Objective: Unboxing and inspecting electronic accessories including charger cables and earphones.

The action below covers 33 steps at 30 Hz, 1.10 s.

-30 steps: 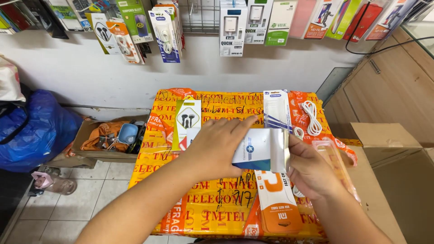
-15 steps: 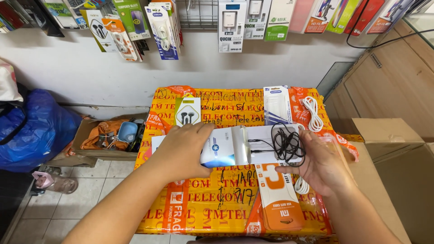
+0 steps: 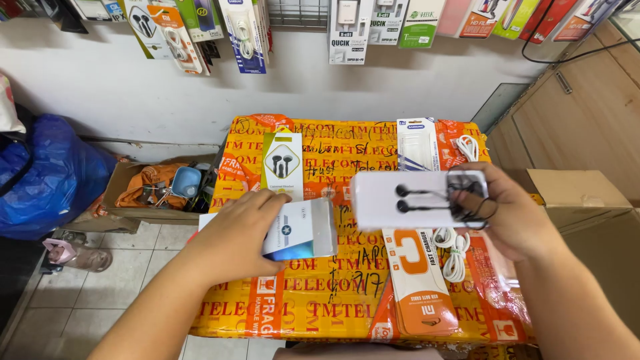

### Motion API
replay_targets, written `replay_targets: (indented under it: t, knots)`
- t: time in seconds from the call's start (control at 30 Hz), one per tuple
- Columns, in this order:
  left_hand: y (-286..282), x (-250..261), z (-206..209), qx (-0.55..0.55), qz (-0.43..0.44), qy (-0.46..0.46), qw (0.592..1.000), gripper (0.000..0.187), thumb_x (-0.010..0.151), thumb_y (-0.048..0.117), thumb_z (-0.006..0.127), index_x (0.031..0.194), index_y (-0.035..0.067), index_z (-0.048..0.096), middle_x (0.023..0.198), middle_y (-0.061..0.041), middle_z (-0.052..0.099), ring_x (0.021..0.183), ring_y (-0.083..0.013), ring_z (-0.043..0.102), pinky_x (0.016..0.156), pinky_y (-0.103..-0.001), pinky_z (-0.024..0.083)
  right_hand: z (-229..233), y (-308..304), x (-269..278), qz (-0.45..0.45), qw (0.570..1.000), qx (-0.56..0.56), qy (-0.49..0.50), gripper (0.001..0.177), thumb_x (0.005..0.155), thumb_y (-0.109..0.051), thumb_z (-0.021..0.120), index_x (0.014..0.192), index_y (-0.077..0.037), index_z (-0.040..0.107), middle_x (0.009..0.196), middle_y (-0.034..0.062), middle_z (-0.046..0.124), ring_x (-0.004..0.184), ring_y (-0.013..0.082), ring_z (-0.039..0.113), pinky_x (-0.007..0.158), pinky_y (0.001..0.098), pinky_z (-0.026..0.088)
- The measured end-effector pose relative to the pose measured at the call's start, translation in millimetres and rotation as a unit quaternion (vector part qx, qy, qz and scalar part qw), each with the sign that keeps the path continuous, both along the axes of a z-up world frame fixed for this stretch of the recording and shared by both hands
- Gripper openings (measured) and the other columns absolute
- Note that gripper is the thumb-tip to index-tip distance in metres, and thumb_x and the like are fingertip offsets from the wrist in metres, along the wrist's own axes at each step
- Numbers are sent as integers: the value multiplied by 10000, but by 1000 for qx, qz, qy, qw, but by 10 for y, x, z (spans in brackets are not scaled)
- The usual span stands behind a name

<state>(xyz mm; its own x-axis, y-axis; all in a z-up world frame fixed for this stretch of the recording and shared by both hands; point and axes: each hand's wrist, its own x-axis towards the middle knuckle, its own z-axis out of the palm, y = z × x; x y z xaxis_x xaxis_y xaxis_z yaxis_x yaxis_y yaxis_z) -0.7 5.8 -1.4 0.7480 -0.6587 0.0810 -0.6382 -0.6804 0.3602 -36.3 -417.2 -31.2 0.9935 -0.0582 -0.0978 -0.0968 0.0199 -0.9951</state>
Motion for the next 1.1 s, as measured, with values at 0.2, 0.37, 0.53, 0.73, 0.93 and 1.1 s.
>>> replay_targets:
  t: [0.2,0.37,0.53,0.73,0.93,1.1]
  knots:
    - [121,-68,211,39,74,85,993,1172,502,314,933,1512,52,398,1318,-178,578,1162,-353,596,1016,-420,464,-251,197,20,18,997,-46,52,295,917,-117,684,1201,-72,620,893,48,679,754,157,640,597,328,550]
    - [33,141,255,-35,67,-56,996,1172,552,428,941,1457,-54,371,1262,-263,582,1154,-424,583,969,-470,470,-427,952,-73,134,979,-60,144,400,871,-196,711,1244,-114,593,935,23,705,814,131,681,620,329,604]
    - [-525,443,459,-15,92,-66,993,1247,623,523,910,1571,35,263,1216,-231,593,1094,-402,612,902,-490,509,-42,1452,-168,163,954,-127,216,579,898,-261,635,1449,-215,465,1013,5,718,819,140,711,572,364,634]
    - [-1301,1010,139,32,18,-132,991,1163,627,492,933,1541,89,338,1207,-154,627,1091,-358,640,889,-492,531,31,1408,-276,195,868,-440,119,784,918,-352,657,1571,-189,255,958,189,736,875,303,723,841,442,563]
    - [-1810,1329,-344,143,-85,-115,979,1184,564,417,969,1529,107,356,1297,-119,605,1187,-330,609,941,-502,506,205,1317,-411,209,843,-491,71,689,911,-234,642,1547,-175,385,1091,197,709,1034,349,695,915,453,532]
    - [-1871,1315,-399,188,-113,-72,973,1130,578,421,971,1515,121,415,1351,-85,597,1254,-315,577,1002,-526,468,167,1086,-397,264,842,-456,-119,656,755,-38,657,1397,-133,560,1348,144,644,1263,336,598,1047,407,485]
